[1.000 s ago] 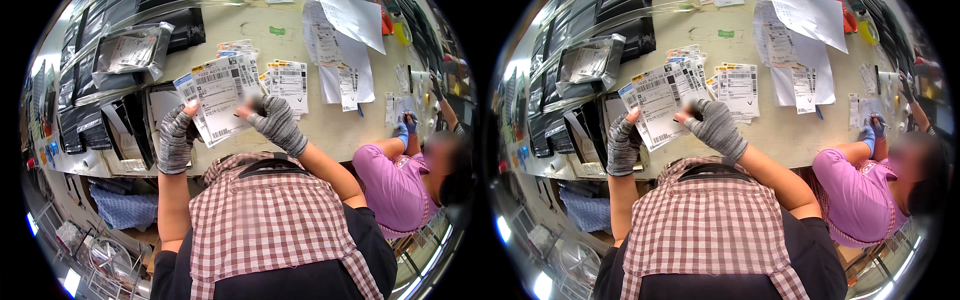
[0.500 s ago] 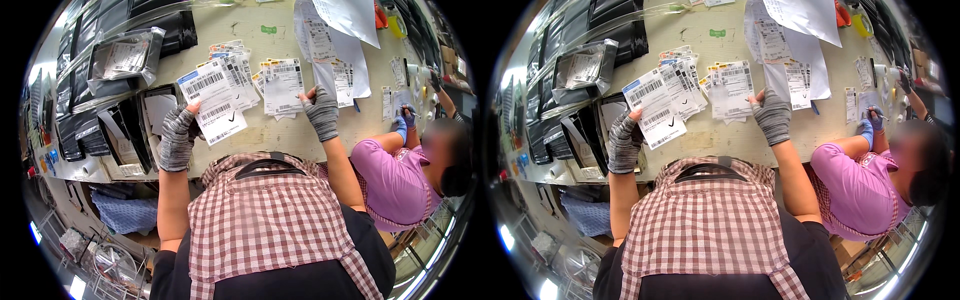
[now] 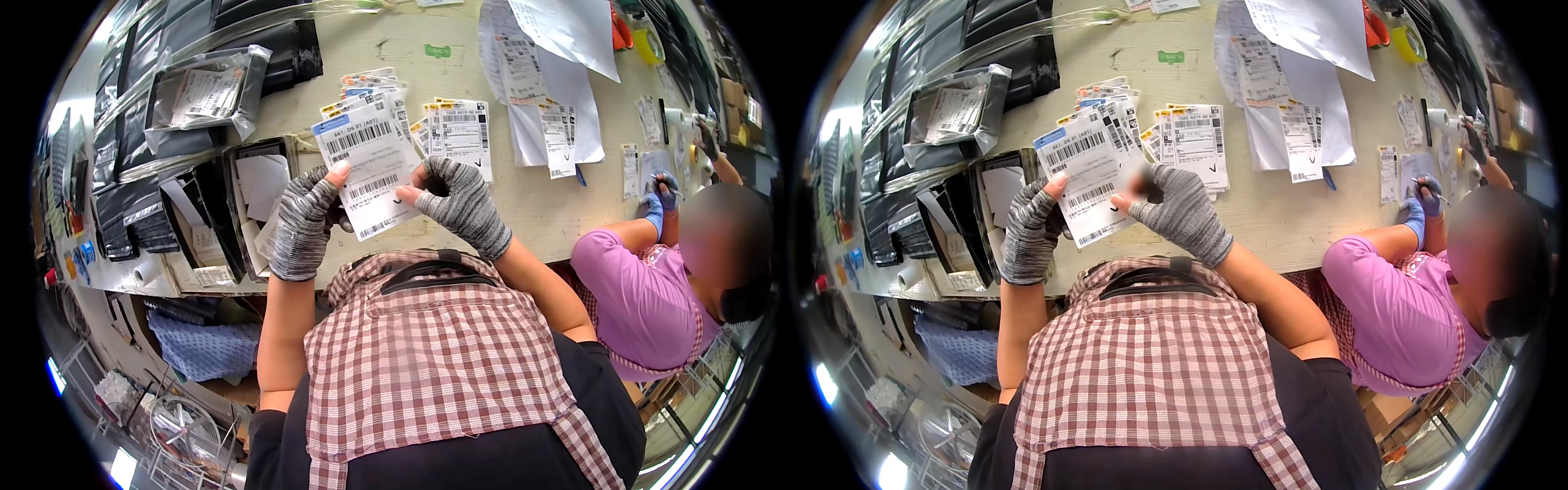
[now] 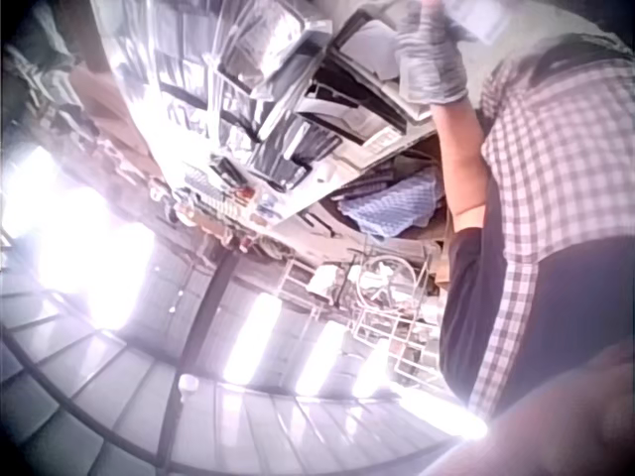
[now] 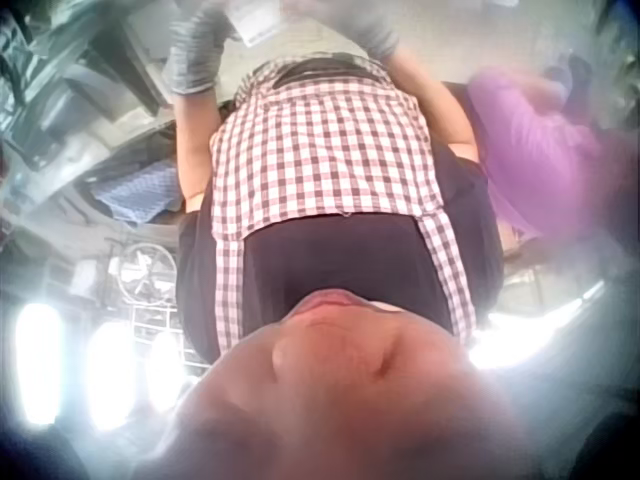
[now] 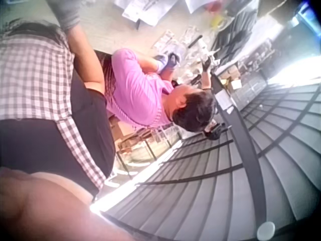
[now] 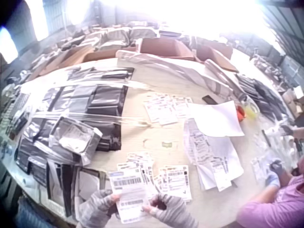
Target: The person sorts through a stack of printed shipping labels by hand, separating them and organizing them into different piles on the table.
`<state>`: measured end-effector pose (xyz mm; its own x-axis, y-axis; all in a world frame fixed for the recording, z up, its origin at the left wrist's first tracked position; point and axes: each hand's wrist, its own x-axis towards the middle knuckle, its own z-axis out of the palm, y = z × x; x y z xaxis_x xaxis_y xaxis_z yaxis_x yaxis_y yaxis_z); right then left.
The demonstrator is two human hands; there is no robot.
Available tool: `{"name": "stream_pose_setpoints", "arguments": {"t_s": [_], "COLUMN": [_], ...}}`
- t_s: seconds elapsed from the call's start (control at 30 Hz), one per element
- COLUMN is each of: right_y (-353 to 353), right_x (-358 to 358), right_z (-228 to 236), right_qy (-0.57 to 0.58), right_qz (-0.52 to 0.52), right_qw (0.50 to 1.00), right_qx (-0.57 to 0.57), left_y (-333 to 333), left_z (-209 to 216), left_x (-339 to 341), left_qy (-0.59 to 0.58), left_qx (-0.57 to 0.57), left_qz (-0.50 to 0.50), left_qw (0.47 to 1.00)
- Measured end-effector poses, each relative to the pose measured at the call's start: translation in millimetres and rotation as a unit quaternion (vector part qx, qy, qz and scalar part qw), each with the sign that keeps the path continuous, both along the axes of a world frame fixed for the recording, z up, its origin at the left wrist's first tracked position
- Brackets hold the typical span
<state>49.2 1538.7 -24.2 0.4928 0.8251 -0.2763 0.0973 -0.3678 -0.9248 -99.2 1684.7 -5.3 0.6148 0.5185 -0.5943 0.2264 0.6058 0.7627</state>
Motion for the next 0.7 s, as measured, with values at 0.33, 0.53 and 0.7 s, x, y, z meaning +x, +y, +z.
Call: {"name": "stream_pose_setpoints", "arguments": {"t_s": [0.33, 0.53, 0.7], "right_y": [6, 13, 14], "right_x": [-2, -6, -6], "right_z": [-6, 1, 0], "right_qy": [-0.01, -0.059, -0.06], "right_qz": [-0.001, -0.006, 0.0], "right_qw": [1.0, 0.998, 0.998], "right_qx": [-0.018, -0.022, -0.023], "left_y": [3, 4, 6], "left_z": [5, 5, 6], "left_x": [-2, -5, -6], "left_qy": [0.027, 0.039, 0.045], "left_qx": [0.017, 0.047, 0.042], "left_qz": [0.006, -0.012, -0.014], "left_qw": [0.999, 0.998, 0.998]}}
